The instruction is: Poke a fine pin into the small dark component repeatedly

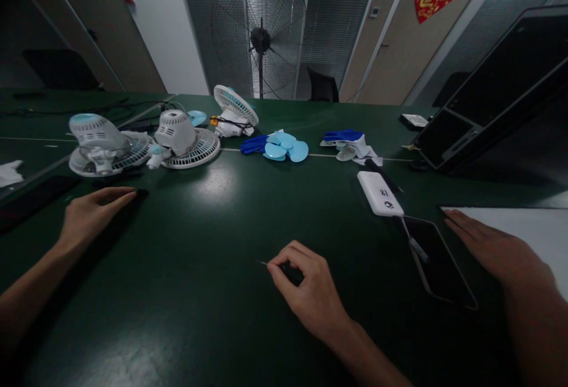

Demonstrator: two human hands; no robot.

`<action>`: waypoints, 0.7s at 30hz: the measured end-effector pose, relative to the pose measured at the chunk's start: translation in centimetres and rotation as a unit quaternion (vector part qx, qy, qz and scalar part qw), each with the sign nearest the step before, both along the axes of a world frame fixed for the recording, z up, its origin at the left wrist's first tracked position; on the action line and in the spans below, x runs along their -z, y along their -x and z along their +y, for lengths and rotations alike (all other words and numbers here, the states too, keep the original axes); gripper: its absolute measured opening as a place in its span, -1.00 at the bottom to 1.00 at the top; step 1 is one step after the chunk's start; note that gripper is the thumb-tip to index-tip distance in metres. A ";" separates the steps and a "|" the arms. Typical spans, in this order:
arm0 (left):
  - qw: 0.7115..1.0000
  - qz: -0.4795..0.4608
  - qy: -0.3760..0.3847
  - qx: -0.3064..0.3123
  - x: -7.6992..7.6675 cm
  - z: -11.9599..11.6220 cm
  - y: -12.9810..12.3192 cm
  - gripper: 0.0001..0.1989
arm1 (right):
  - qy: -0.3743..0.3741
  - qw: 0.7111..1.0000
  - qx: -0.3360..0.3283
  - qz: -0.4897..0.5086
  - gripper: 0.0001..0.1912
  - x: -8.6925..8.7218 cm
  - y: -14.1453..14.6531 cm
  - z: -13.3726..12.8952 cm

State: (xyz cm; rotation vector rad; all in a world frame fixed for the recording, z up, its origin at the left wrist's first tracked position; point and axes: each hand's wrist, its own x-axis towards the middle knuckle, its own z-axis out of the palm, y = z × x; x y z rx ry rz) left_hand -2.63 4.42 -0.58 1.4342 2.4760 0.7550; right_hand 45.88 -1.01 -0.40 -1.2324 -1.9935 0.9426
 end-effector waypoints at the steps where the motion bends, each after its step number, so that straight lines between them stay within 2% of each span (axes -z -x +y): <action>1: 1.000 -0.002 0.001 -0.001 0.0 0.0 0.0 -0.44 | 0.002 1.000 -0.001 0.000 -0.86 0.0 0.0 0.0; 7: 1.000 -0.003 0.001 -0.008 -0.2 0.0 -0.6 -0.48 | 0.001 1.000 -0.004 -0.001 -0.86 0.0 -0.1 0.0; 13: 0.999 0.044 -0.001 0.014 -0.2 0.0 -0.5 -0.45 | 0.005 1.000 -0.005 0.002 -0.84 -0.1 -0.1 0.0; 17: 0.991 0.121 0.009 0.054 0.0 -0.1 -0.8 -0.46 | 0.007 1.000 -0.004 0.006 -0.85 -0.3 -0.1 -0.1; 21: 0.971 0.208 0.029 0.115 -0.1 -0.3 -1.8 -0.50 | 0.012 1.000 -0.002 0.001 -0.86 -0.3 0.0 -0.1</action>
